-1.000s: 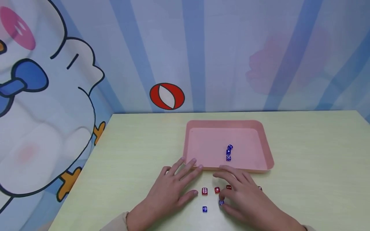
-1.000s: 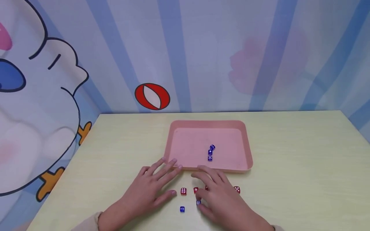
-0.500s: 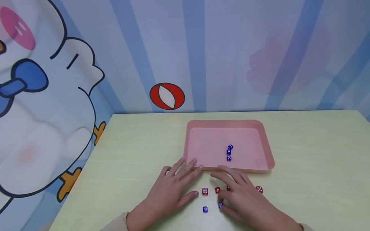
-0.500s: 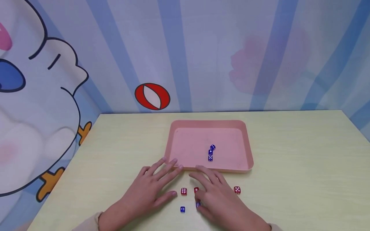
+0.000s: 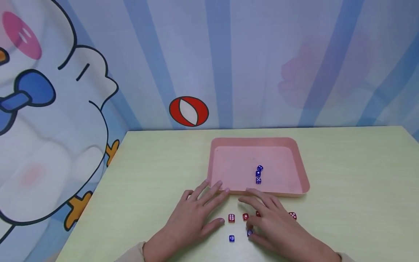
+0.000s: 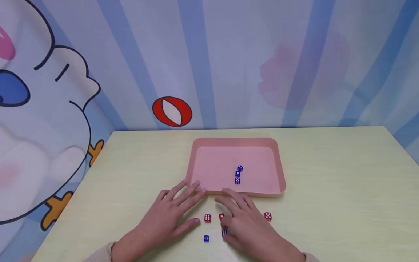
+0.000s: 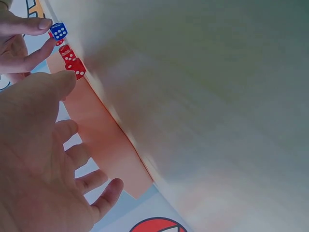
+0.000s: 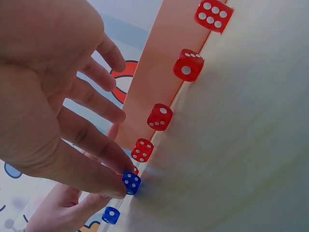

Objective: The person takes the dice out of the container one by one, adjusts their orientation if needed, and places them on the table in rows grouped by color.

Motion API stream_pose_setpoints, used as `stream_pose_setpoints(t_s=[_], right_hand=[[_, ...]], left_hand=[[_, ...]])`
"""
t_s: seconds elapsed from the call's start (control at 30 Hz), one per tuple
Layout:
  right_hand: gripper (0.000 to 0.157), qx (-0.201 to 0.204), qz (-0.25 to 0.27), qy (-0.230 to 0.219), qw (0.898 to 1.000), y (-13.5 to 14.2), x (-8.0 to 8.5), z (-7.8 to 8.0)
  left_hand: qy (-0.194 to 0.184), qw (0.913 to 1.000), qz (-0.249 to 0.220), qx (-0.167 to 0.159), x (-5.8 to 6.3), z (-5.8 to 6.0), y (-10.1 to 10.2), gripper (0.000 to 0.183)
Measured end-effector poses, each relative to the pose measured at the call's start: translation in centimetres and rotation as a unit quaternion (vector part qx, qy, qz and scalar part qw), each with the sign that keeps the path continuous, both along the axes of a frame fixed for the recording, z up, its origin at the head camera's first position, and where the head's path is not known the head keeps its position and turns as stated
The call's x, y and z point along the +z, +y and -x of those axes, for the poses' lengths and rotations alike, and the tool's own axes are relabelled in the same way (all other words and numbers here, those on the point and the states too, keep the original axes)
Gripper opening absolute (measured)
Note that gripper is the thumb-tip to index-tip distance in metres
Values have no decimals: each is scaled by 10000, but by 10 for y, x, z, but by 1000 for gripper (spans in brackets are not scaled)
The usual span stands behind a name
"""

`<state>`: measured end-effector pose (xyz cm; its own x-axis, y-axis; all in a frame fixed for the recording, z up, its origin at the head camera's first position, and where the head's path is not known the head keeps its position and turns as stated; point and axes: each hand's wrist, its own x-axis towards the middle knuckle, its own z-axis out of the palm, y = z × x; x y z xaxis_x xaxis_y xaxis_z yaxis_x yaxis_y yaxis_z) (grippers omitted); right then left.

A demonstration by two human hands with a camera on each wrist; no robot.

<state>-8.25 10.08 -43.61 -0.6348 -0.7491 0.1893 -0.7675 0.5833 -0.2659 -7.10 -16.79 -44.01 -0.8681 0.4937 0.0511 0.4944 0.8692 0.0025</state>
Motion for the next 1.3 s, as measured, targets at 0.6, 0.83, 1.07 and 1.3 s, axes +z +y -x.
stream_pose_setpoints(t_s=[0.6,0.83,1.07,1.3], right_hand=[[53,-101,1268,1551,9797,13,0,31],[48,-162,1522,1448,9775,27,1,52],[27,-189,1416,1481,9786,41,1,72],[23,-64,1319,1483,9801,48,2,96]], left_hand=[[32,10000,-23,-16,-1,-1,0,70],[46,10000,14,-21,0,0,-1,69],[100,9999,-20,-68,0,0,0,70],[186,9998,-49,-95,-1,0,-1,70]])
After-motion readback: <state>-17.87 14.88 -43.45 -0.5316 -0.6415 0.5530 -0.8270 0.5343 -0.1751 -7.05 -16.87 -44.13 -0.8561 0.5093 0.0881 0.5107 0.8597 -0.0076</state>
